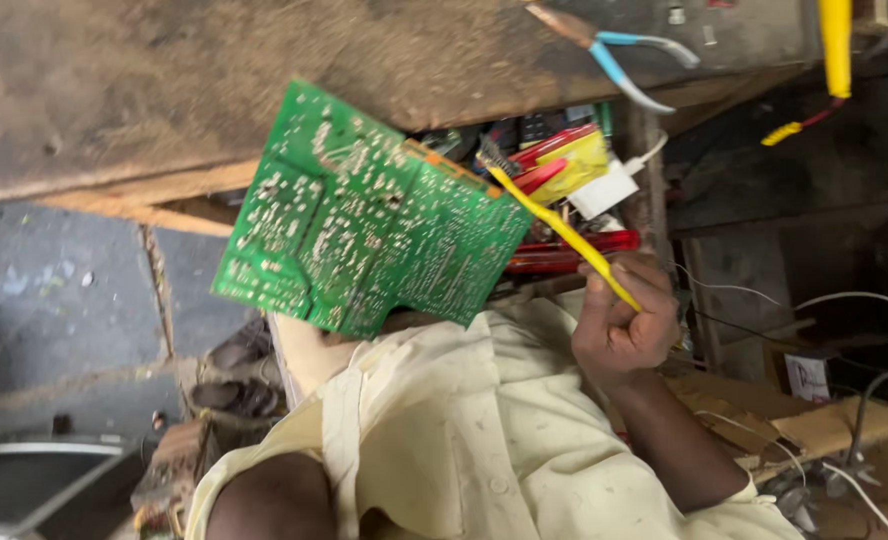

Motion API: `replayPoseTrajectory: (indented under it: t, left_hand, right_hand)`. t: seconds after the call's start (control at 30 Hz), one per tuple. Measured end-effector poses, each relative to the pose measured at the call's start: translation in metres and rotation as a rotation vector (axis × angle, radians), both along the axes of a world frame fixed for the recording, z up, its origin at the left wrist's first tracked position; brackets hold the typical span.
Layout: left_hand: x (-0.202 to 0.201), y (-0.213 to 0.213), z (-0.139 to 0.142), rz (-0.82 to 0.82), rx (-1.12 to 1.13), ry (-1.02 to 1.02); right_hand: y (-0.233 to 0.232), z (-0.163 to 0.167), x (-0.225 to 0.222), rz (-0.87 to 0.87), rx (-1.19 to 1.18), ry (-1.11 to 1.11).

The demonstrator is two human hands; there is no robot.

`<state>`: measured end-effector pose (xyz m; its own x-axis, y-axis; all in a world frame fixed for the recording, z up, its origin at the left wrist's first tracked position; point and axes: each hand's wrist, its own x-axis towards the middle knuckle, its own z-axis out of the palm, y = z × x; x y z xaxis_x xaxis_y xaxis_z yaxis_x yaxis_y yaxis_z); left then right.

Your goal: The person uses a soldering iron and pliers to work on a small metal component, then flips a green circuit board and uses a yellow probe to test multiple points on the board. The person handles the board and tools throughout the clip.

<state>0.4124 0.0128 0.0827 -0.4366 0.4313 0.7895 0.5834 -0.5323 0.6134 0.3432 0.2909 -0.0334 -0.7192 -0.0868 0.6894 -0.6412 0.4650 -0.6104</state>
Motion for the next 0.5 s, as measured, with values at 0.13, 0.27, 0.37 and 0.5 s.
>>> replayPoseTrajectory:
  t: [0.13,0.27,0.37,0.5]
  left_hand:
    - [-0.038,0.012,0.016,0.049,0.005,-0.049]
    - [-0.045,0.009,0.022,0.477,-0.085,-0.178]
    - [-0.037,0.004,0.019,0.758,-0.168,-0.316]
    - [-0.031,0.007,0.013,0.83,-0.184,-0.426]
  right_hand:
    - [0.012,-0.011,0.008,-0.061,-0.001,0.002]
    - [0.033,-0.016,-0.004,-0.11,-0.11,-0.054]
    - [0.049,-0.015,-0.017,-0.154,-0.116,-0.056]
    - [0.056,-0.017,-0.024,-0.146,-0.136,-0.056]
